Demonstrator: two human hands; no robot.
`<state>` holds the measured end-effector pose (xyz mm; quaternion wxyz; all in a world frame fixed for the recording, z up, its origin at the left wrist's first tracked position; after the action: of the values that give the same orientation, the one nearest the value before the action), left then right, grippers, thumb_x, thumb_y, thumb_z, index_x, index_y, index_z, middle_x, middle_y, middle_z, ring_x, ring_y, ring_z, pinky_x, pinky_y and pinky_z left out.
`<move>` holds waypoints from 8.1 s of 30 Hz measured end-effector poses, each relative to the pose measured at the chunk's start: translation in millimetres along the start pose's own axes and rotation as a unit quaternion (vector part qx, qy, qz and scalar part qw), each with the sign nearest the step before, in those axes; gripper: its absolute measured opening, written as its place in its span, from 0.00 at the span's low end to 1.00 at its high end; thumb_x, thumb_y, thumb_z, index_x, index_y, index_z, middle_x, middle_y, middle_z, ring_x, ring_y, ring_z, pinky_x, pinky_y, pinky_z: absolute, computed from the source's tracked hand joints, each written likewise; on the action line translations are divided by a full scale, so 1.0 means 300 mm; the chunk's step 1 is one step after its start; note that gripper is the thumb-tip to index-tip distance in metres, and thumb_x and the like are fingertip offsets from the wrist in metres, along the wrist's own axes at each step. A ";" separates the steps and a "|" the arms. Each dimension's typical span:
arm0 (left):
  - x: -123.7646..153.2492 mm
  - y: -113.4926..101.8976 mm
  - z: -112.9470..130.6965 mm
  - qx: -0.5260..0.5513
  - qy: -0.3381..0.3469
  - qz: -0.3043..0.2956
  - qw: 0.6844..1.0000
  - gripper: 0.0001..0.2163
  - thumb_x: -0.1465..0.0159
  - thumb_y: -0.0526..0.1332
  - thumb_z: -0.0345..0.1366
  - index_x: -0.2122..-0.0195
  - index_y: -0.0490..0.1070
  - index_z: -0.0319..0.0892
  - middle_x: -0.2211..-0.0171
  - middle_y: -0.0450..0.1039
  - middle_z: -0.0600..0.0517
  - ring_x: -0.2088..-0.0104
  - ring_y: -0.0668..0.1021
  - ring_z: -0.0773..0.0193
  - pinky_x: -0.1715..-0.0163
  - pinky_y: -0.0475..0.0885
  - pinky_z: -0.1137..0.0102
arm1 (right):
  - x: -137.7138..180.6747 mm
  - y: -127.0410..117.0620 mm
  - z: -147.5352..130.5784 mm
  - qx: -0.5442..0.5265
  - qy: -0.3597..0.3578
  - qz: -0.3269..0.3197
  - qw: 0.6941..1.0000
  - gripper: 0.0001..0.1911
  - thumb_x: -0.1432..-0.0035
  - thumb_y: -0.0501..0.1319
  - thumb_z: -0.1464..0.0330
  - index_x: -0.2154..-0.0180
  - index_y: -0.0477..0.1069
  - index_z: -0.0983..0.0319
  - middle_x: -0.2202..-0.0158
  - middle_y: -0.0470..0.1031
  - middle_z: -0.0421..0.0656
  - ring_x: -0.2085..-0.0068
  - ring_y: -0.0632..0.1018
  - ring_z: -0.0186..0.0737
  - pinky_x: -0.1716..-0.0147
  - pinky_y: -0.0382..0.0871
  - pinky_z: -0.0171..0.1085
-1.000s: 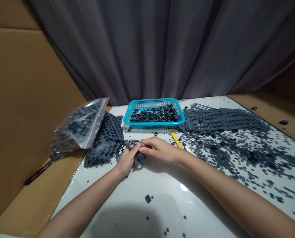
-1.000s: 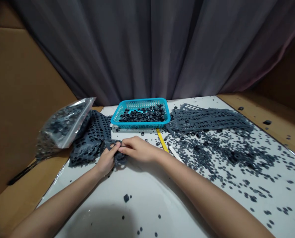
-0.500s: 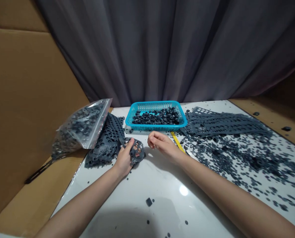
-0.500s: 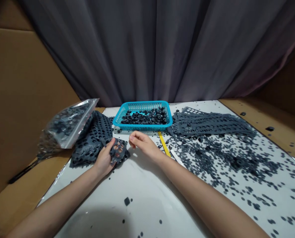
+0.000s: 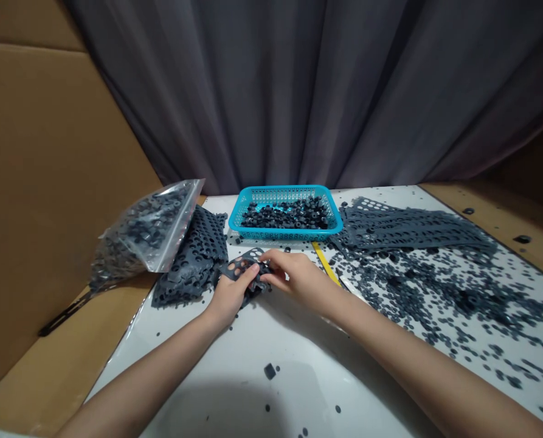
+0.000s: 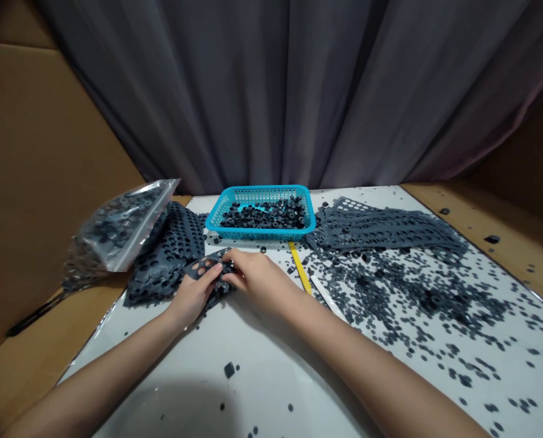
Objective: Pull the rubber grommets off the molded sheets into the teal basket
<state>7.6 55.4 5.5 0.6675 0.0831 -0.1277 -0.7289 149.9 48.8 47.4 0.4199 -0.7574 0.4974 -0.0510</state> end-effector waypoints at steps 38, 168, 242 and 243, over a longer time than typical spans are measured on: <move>0.014 0.024 -0.030 0.200 -0.136 -0.058 0.969 0.09 0.52 0.72 0.33 0.70 0.75 0.40 0.71 0.76 0.55 0.68 0.77 0.68 0.60 0.70 0.74 | 0.010 0.161 0.040 -0.616 0.172 0.118 0.759 0.16 0.52 0.66 0.56 0.73 0.67 0.61 0.79 0.60 0.35 0.76 0.59 0.32 0.73 0.53 0.33; -0.078 -0.067 0.312 -0.749 0.210 0.059 0.626 0.13 0.38 0.50 0.34 0.62 0.72 0.34 0.60 0.73 0.35 0.56 0.72 0.46 0.54 0.66 0.58 | 0.509 -0.104 -0.070 0.093 0.078 -0.141 0.983 0.14 0.41 0.58 0.68 0.53 0.71 0.59 0.59 0.74 0.49 0.58 0.74 0.46 0.59 0.68 0.42; 0.001 -0.086 -0.053 0.026 -0.048 0.074 0.996 0.09 0.46 0.62 0.31 0.63 0.70 0.43 0.73 0.78 0.56 0.73 0.79 0.65 0.70 0.74 0.73 | 0.475 -0.181 0.190 0.214 0.145 0.081 0.963 0.08 0.42 0.61 0.66 0.60 0.75 0.58 0.52 0.74 0.47 0.51 0.69 0.51 0.53 0.62 0.53; 0.001 -0.086 -0.051 0.025 -0.049 0.076 0.996 0.09 0.46 0.62 0.30 0.63 0.70 0.43 0.73 0.78 0.56 0.73 0.79 0.65 0.70 0.74 0.73 | 0.475 -0.183 0.188 0.202 0.139 0.093 0.965 0.07 0.42 0.61 0.66 0.61 0.76 0.57 0.54 0.75 0.46 0.52 0.70 0.50 0.53 0.62 0.52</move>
<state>-12.4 55.8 -16.7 0.7116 0.0543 -0.1848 -0.6756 288.0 -23.4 0.4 0.4939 -0.5927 0.5986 -0.2156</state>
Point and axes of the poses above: each hand's wrist, its own x-axis away from the middle knuckle, its own y-axis out of the palm, z = x × y, the point moved 4 cm from there along -x, towards the middle knuckle
